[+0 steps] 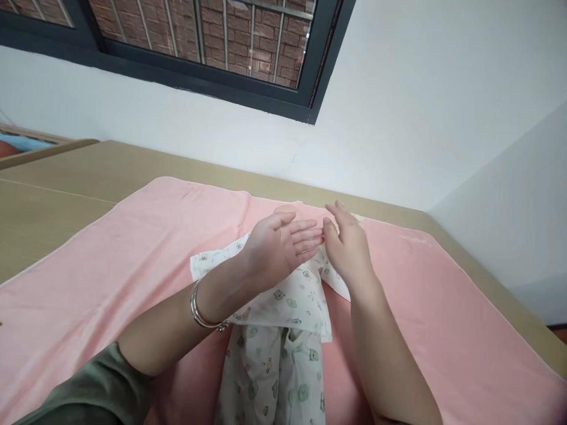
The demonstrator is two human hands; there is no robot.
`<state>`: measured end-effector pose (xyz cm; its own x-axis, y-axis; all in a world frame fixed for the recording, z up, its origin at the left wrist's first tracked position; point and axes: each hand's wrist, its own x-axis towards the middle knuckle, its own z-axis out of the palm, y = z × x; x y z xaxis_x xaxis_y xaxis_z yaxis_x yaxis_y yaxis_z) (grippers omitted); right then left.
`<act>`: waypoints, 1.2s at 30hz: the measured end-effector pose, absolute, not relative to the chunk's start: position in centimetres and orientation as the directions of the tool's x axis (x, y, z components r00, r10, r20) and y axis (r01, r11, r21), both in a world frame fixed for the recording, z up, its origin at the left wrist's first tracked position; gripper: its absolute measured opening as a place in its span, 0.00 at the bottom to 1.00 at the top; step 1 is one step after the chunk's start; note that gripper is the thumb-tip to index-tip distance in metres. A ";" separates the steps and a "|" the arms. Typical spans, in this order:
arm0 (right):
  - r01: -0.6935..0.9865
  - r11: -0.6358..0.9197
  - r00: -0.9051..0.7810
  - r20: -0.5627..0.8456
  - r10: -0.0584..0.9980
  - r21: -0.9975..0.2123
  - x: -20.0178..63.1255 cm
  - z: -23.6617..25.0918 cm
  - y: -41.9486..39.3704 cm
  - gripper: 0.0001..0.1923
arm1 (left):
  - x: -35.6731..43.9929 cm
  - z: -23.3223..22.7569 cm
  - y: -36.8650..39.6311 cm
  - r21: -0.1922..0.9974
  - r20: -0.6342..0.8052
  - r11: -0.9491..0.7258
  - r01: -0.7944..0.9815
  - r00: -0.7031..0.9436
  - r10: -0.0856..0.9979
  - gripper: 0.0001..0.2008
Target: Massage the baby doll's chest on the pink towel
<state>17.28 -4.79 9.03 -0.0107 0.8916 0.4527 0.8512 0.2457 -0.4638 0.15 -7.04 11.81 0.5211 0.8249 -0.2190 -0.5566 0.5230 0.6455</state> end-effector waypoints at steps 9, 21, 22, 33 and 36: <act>0.773 0.582 -0.341 0.608 0.717 -0.252 11.9 8.3 -11.8 0.41 | -1.5 12.8 -9.7 0.703 0.084 0.437 -0.561 0.676 0.732 0.32; 0.617 0.749 -0.451 0.670 0.589 -0.243 11.8 7.9 -12.7 0.42 | 1.6 11.0 -10.9 0.756 0.077 0.228 -0.614 0.429 0.900 0.32; 0.615 0.745 -0.429 0.683 0.592 -0.260 12.0 8.0 -12.6 0.41 | 1.7 10.6 -11.4 0.763 0.107 0.218 -0.609 0.452 0.886 0.32; 0.647 0.720 -0.348 0.742 0.572 -0.252 12.5 8.1 -13.2 0.49 | 0.4 10.5 -13.1 0.827 0.294 0.133 -0.547 0.621 0.727 0.36; 0.617 0.756 -0.444 0.697 0.562 -0.217 11.6 7.9 -14.7 0.55 | 0.0 11.5 -12.4 0.813 0.254 0.130 -0.567 0.546 0.798 0.38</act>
